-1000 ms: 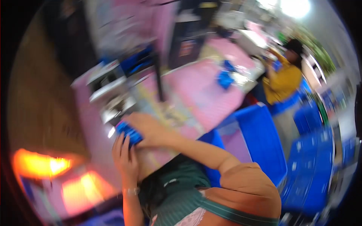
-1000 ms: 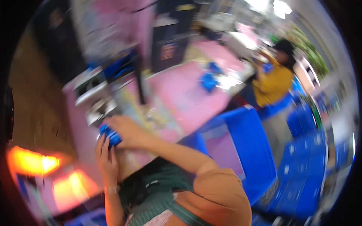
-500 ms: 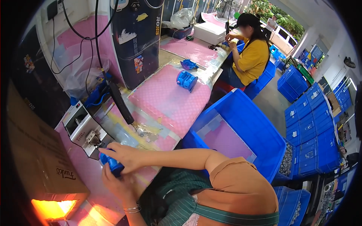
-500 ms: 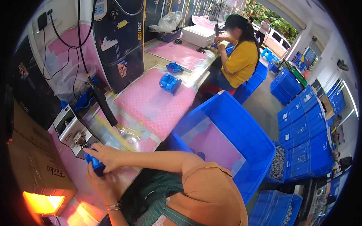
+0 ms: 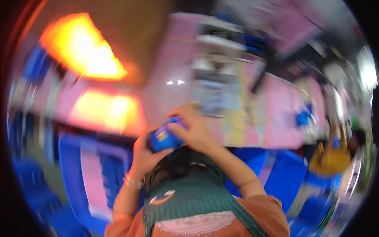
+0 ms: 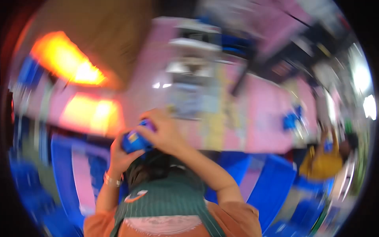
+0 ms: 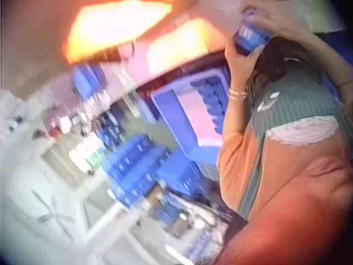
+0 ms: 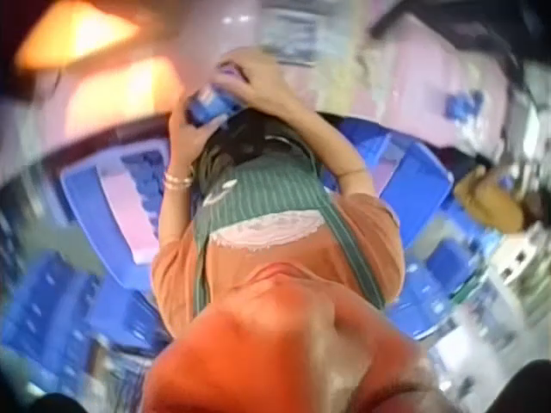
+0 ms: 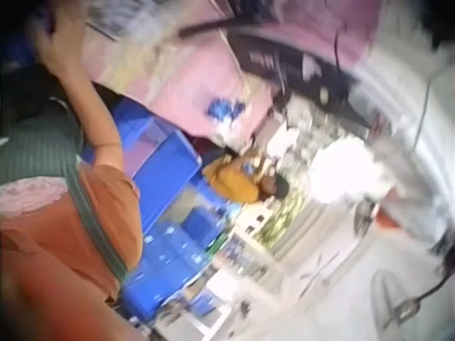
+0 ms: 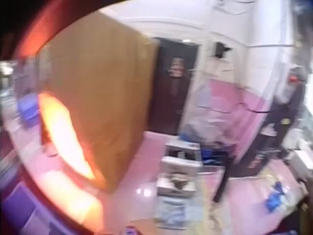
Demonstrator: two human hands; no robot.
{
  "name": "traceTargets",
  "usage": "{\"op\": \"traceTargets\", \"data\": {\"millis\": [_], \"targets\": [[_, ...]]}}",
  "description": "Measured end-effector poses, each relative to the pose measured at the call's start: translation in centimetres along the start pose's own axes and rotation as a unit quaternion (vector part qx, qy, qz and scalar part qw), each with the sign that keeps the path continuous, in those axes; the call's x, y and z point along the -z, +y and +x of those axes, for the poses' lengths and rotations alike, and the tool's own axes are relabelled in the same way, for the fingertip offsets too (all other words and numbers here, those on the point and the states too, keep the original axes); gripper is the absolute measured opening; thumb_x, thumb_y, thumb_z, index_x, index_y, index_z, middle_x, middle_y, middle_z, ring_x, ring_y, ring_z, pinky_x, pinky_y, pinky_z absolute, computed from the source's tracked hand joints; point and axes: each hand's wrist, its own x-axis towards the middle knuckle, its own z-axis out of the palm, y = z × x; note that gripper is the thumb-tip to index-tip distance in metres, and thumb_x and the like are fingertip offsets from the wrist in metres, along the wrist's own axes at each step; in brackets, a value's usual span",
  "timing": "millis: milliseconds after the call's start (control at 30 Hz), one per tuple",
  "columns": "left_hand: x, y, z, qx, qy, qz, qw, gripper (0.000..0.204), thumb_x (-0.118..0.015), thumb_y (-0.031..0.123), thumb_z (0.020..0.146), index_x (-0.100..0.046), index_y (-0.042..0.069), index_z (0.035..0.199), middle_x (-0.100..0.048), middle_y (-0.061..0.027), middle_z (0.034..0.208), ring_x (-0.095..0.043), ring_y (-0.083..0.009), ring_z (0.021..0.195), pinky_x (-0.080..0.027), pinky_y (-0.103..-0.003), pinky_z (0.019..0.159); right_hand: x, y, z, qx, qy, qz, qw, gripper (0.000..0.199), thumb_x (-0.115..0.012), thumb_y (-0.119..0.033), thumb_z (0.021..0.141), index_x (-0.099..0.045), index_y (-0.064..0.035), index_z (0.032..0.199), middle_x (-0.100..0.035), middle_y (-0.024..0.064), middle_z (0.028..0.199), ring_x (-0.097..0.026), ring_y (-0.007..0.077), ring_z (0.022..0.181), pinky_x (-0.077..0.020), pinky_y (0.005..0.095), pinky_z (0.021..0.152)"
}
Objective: Fasten components onto blue plastic parts using an electric screwdriver at a factory workstation.
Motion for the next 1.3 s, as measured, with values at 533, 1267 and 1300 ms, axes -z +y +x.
{"op": "traceTargets", "data": {"millis": [533, 1267, 1300], "targets": [[20.7, -16.8, -46.9, 0.575, 0.594, 0.338, 0.450, 0.082, -0.080, 0.044, 0.064, -0.056, -0.005, 0.126, -0.064, -0.0277, 0.122, -0.062, -0.0412, 0.114, -0.050, -0.045, 0.096, 13.4, 3.8, 2.3, 0.035, 0.201, -0.124, 0.971, 0.046, -0.038, -0.033, 0.108, -0.059, 0.0038, 0.126, -0.063, 0.0154, 0.123, -0.060, 0.0236, 0.114, -0.0482, 0.0366, 0.099], [23.1, -4.9, -7.0, -0.031, 0.442, 0.478, 0.758, 0.038, -0.072, 0.016, 0.084, -0.066, 0.007, 0.121, -0.063, -0.0135, 0.125, -0.057, -0.0321, 0.119, -0.045, -0.041, 0.103, 46.8, 18.9, -12.7, -0.205, 0.296, -0.660, 0.660, 0.080, -0.066, -0.060, 0.084, -0.050, -0.0068, 0.141, -0.062, 0.0207, 0.126, -0.059, 0.0378, 0.115, -0.0463, 0.0495, 0.096], [22.7, -4.8, -1.8, -0.117, 0.438, 0.444, 0.773, 0.036, -0.072, 0.015, 0.084, -0.066, 0.006, 0.118, -0.064, -0.0136, 0.121, -0.059, -0.0318, 0.116, -0.047, -0.041, 0.100, 50.3, 20.2, -13.5, -0.244, 0.256, -0.665, 0.658, 0.084, -0.066, -0.064, 0.082, -0.048, -0.0082, 0.143, -0.062, 0.0206, 0.126, -0.059, 0.0375, 0.115, -0.0465, 0.0500, 0.096]]}}
